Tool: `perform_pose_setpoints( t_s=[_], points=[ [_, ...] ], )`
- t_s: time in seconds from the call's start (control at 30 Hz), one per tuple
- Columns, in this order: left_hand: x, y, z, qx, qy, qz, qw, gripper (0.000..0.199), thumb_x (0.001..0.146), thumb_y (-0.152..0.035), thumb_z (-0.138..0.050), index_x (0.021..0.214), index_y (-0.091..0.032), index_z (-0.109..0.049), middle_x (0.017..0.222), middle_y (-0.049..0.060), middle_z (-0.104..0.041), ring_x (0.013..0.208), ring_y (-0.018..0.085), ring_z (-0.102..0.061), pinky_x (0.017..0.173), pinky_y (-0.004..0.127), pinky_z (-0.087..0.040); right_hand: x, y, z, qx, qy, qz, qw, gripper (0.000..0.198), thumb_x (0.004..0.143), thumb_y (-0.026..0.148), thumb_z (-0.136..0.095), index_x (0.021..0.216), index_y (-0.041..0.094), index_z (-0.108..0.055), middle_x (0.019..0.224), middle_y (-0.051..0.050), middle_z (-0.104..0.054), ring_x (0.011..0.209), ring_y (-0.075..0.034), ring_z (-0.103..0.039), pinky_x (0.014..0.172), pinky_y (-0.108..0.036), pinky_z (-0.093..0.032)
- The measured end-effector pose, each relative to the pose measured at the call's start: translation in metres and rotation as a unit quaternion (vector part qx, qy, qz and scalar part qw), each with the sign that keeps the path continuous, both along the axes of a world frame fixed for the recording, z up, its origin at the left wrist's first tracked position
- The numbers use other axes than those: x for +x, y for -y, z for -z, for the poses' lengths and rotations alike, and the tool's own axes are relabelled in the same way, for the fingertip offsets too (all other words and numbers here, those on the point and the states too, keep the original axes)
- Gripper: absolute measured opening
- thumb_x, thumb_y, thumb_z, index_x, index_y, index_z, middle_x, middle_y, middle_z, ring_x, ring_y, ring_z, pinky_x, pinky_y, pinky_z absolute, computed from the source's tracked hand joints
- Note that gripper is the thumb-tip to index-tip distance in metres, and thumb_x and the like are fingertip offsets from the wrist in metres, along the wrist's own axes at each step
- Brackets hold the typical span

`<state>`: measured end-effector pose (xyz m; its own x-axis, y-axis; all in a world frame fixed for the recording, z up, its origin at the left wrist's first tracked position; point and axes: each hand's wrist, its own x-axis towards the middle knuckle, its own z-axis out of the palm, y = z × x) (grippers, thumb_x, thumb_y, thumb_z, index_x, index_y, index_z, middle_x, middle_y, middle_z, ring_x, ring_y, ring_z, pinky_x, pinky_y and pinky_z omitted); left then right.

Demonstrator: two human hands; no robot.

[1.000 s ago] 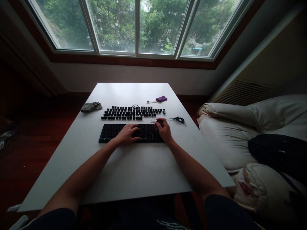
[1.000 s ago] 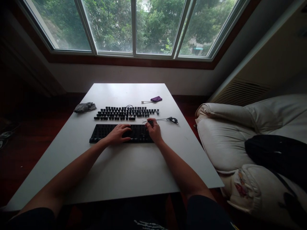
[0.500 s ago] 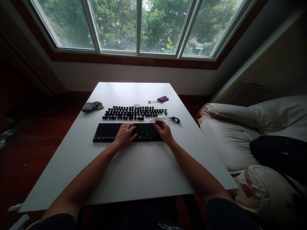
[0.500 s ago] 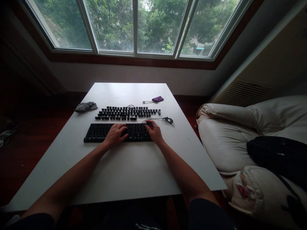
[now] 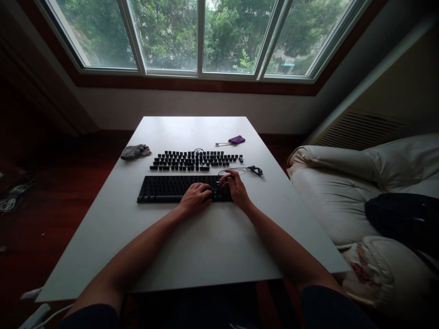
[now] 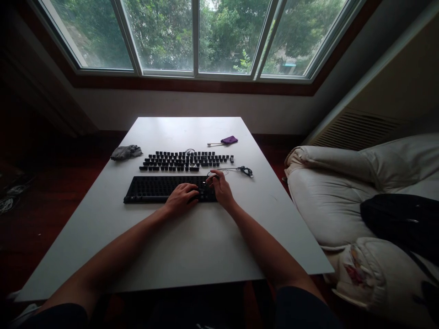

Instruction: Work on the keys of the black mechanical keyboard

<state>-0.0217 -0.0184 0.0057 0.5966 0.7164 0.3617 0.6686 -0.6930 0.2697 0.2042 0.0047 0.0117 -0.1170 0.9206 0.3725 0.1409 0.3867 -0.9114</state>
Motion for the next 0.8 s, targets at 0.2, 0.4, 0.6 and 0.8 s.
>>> perform_pose_setpoints(
  t_s=[0.2,0.4,0.6,0.8],
  points=[
    [-0.0053,-0.0022,0.0024,0.001,-0.001,0.011,1.000,0.024,0.094,-0.032,-0.061,0.116,-0.024,-0.067,0.130,0.007,-0.062,0.119,0.026,-0.055,0.107,0.047,-0.041,-0.0014,-0.0013,0.0042,-0.015,0.011,0.021,1.000,0.045,0.101,0.042,-0.047,0.143,0.028,-0.045,0.110,-0.007,-0.069,0.087,-0.019,-0.067,0.084,-0.037,-0.056],
    [-0.0045,-0.0023,0.0048,0.003,-0.005,0.014,1.000,0.025,0.095,-0.032,-0.060,0.118,-0.026,-0.068,0.131,0.007,-0.061,0.121,0.026,-0.054,0.108,0.047,-0.041,0.0015,-0.0035,0.0012,-0.036,-0.065,0.028,0.997,0.055,0.096,0.041,-0.056,0.147,0.027,-0.041,0.082,0.001,-0.062,0.075,-0.017,-0.067,0.075,-0.033,-0.057],
    [-0.0047,-0.0015,0.0028,-0.004,0.000,0.010,1.000,0.026,0.094,-0.032,-0.061,0.118,-0.027,-0.068,0.131,0.007,-0.061,0.121,0.026,-0.054,0.108,0.047,-0.041,0.0018,-0.0019,-0.0037,-0.074,-0.111,-0.022,0.991,0.044,0.091,0.046,-0.062,0.131,0.028,-0.057,0.097,-0.003,-0.065,0.066,-0.014,-0.067,0.055,-0.026,-0.052],
    [-0.0037,-0.0002,0.0023,0.005,0.002,0.013,1.000,0.025,0.094,-0.030,-0.060,0.117,-0.027,-0.068,0.130,0.007,-0.061,0.120,0.026,-0.053,0.107,0.048,-0.041,0.0037,-0.0036,-0.0038,-0.113,-0.159,-0.033,0.980,0.034,0.088,0.045,-0.065,0.114,0.023,-0.067,0.106,-0.007,-0.070,0.089,-0.021,-0.070,0.067,-0.030,-0.057]
  ],
)
